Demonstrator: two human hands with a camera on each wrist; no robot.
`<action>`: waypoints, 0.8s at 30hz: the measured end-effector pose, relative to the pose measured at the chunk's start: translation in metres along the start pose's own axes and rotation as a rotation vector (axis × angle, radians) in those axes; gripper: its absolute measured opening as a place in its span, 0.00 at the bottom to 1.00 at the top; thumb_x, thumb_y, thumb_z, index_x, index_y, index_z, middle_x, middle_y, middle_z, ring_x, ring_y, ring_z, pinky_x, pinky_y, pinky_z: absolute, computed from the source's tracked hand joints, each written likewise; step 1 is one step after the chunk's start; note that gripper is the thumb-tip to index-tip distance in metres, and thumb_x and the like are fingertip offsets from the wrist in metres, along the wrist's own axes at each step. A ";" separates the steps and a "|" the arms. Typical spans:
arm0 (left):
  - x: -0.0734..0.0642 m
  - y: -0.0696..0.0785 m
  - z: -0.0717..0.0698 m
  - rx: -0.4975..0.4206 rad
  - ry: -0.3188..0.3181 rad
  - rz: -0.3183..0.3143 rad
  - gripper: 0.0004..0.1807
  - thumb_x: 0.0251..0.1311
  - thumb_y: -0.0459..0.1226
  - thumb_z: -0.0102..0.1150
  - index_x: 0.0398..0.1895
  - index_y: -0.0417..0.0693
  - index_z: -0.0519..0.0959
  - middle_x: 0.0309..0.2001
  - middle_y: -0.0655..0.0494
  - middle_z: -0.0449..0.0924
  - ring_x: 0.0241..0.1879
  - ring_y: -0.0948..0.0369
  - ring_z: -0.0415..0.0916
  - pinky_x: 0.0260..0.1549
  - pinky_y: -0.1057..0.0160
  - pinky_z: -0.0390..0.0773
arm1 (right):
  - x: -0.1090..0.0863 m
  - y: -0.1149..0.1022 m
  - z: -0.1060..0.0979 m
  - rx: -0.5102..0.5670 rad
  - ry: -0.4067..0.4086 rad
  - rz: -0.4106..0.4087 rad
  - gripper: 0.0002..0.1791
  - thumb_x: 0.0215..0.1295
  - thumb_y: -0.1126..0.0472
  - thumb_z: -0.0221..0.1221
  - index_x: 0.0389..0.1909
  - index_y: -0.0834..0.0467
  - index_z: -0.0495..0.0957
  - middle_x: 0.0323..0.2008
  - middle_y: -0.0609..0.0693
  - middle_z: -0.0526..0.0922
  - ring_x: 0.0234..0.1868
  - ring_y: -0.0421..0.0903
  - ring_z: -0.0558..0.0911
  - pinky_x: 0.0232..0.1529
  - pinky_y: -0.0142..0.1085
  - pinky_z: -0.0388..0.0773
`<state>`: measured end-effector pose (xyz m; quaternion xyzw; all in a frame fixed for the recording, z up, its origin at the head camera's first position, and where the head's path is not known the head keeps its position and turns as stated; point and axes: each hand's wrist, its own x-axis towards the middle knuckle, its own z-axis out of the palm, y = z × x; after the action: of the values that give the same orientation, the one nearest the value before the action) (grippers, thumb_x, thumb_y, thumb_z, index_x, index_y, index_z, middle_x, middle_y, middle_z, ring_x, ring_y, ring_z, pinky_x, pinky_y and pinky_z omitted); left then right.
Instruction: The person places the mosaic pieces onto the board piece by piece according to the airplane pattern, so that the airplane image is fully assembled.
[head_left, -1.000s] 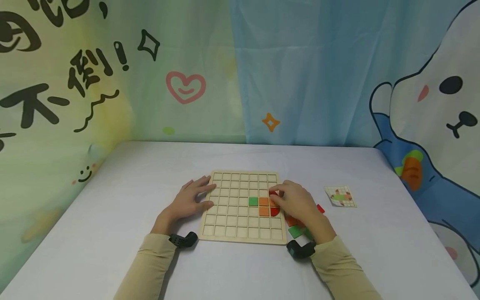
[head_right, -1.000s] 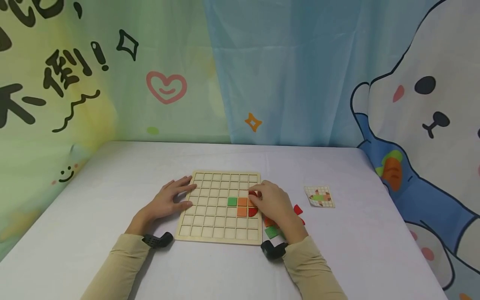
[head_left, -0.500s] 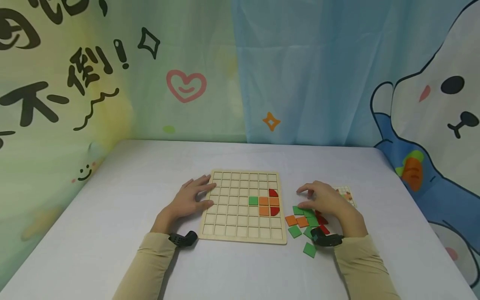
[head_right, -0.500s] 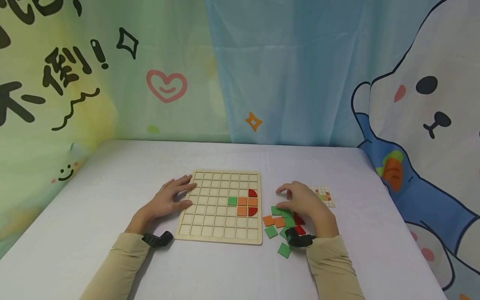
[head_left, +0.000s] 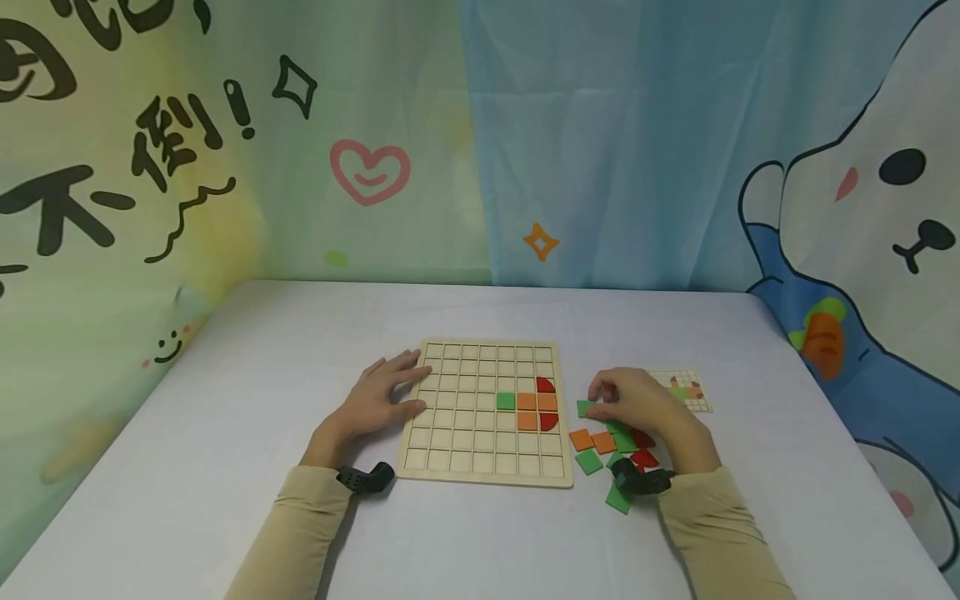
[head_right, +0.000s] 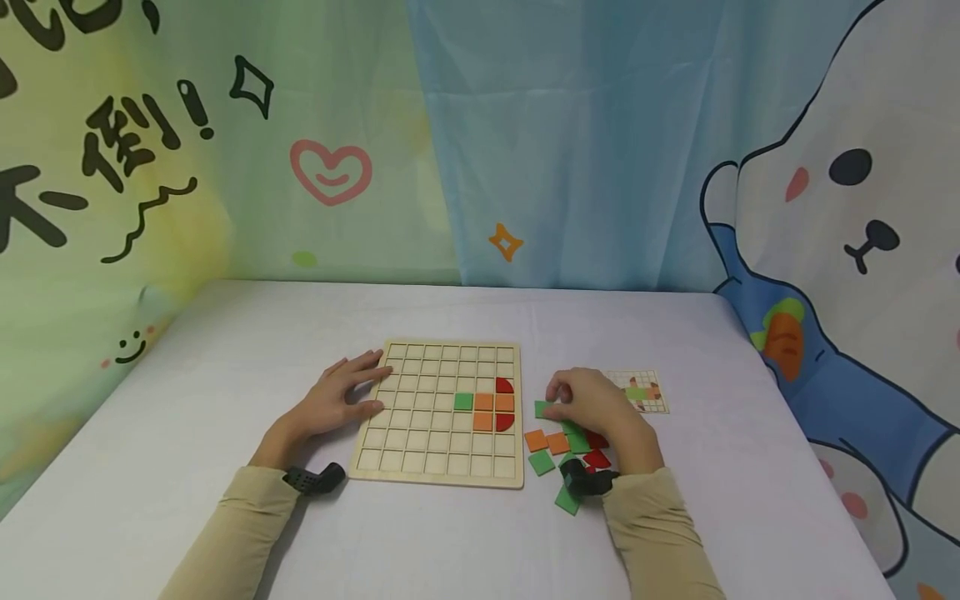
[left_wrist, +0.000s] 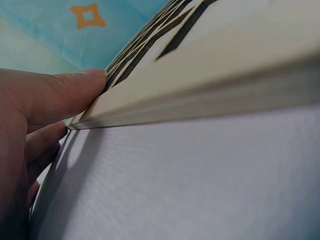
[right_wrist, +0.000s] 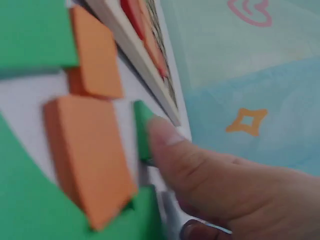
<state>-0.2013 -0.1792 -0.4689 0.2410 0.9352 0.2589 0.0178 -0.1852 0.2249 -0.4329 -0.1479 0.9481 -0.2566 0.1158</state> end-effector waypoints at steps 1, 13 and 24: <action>0.000 0.000 0.000 0.000 0.001 -0.001 0.33 0.57 0.51 0.60 0.66 0.50 0.69 0.73 0.48 0.57 0.73 0.50 0.51 0.73 0.46 0.44 | 0.001 -0.001 0.001 -0.003 0.006 0.003 0.10 0.56 0.54 0.67 0.35 0.54 0.79 0.26 0.46 0.74 0.29 0.42 0.70 0.30 0.33 0.68; 0.000 0.000 -0.002 -0.021 -0.002 0.017 0.34 0.57 0.50 0.60 0.66 0.49 0.69 0.72 0.47 0.57 0.73 0.50 0.51 0.73 0.46 0.44 | 0.005 -0.007 0.005 -0.038 -0.019 0.054 0.18 0.52 0.52 0.70 0.42 0.53 0.79 0.35 0.49 0.78 0.37 0.45 0.73 0.40 0.40 0.76; -0.001 0.001 -0.003 -0.031 -0.011 0.020 0.34 0.57 0.51 0.60 0.66 0.49 0.69 0.73 0.47 0.57 0.73 0.50 0.51 0.73 0.46 0.44 | 0.008 -0.011 0.007 -0.048 0.028 0.002 0.15 0.55 0.55 0.68 0.42 0.56 0.81 0.34 0.49 0.79 0.36 0.44 0.74 0.40 0.40 0.76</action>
<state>-0.2004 -0.1802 -0.4662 0.2512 0.9286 0.2721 0.0240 -0.1877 0.2104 -0.4346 -0.1462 0.9556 -0.2356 0.0993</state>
